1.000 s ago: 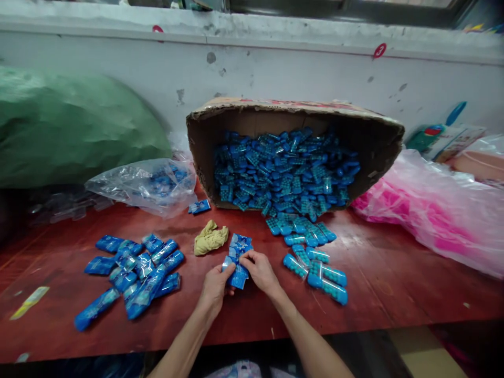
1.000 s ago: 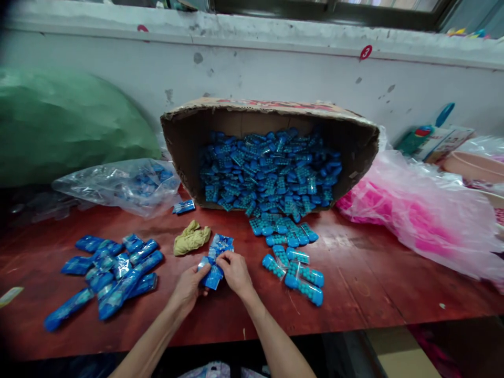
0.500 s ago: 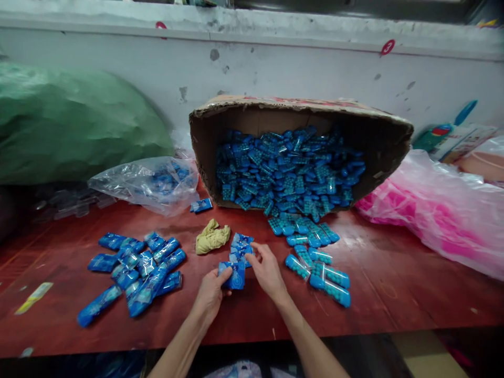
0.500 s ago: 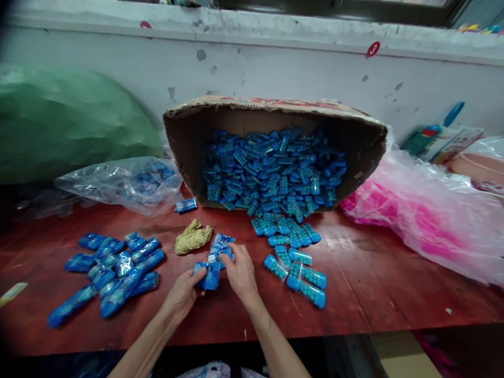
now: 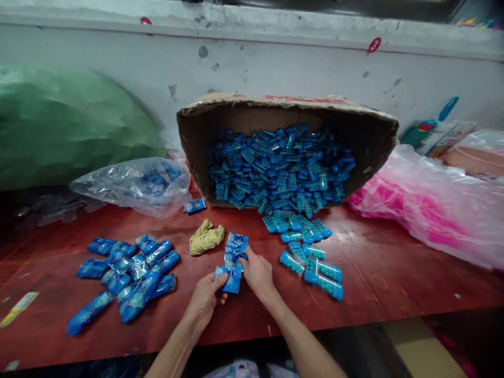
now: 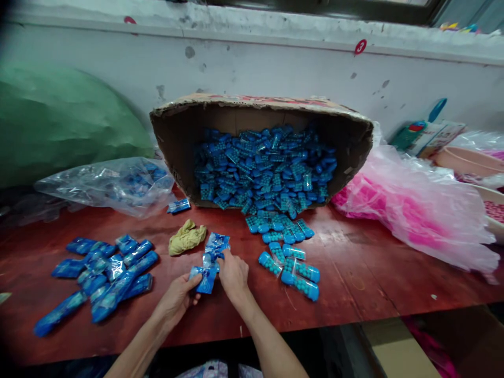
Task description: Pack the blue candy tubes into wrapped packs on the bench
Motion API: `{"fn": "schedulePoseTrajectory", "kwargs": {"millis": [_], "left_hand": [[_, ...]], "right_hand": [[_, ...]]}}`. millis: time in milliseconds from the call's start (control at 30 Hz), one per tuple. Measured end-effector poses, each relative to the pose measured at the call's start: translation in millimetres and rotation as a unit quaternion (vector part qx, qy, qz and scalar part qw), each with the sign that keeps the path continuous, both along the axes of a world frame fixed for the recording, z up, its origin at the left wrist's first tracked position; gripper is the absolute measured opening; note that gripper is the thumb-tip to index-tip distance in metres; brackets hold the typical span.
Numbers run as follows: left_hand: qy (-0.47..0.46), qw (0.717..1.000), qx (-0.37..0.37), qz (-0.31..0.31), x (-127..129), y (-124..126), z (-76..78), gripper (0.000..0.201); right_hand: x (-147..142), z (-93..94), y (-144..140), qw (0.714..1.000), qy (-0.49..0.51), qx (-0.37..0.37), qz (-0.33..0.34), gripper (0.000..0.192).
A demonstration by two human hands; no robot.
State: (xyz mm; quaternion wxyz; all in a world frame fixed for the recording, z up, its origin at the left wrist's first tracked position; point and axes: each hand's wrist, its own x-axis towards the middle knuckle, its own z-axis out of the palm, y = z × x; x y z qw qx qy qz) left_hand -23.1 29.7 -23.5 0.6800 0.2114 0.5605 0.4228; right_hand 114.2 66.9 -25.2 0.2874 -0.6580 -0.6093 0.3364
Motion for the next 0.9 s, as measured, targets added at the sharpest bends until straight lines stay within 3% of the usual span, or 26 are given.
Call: {"fn": "schedulePoseTrajectory", "kwargs": {"millis": [200,300,400,467,633,900], "left_hand": [[0.008,0.999,0.011,0.051,2.6,1.3,-2.0,0.035],[0.006,0.998,0.027,0.056,9.0,4.4,-2.5,0.033],[0.004,0.997,0.048,0.054,16.0,6.8,-2.1,0.033],[0.006,0.997,0.058,0.052,20.0,8.1,-1.6,0.032],[0.016,0.996,0.069,0.054,26.4,11.9,-1.8,0.03],[0.026,0.996,0.068,0.058,40.2,15.0,-0.1,0.028]], "right_hand": [[5.1,15.6,-13.0,0.995,-0.088,0.039,-0.022,0.033],[11.7,18.5,-17.5,0.997,0.046,0.059,-0.021,0.033],[10.8,12.3,-17.8,0.975,0.22,-0.015,0.039,0.024],[7.0,5.7,-16.4,0.965,0.254,-0.046,0.049,0.02],[3.2,-1.4,-16.2,0.968,0.249,-0.023,0.006,0.023],[8.7,11.3,-26.2,0.982,0.186,0.036,-0.014,0.028]]}}
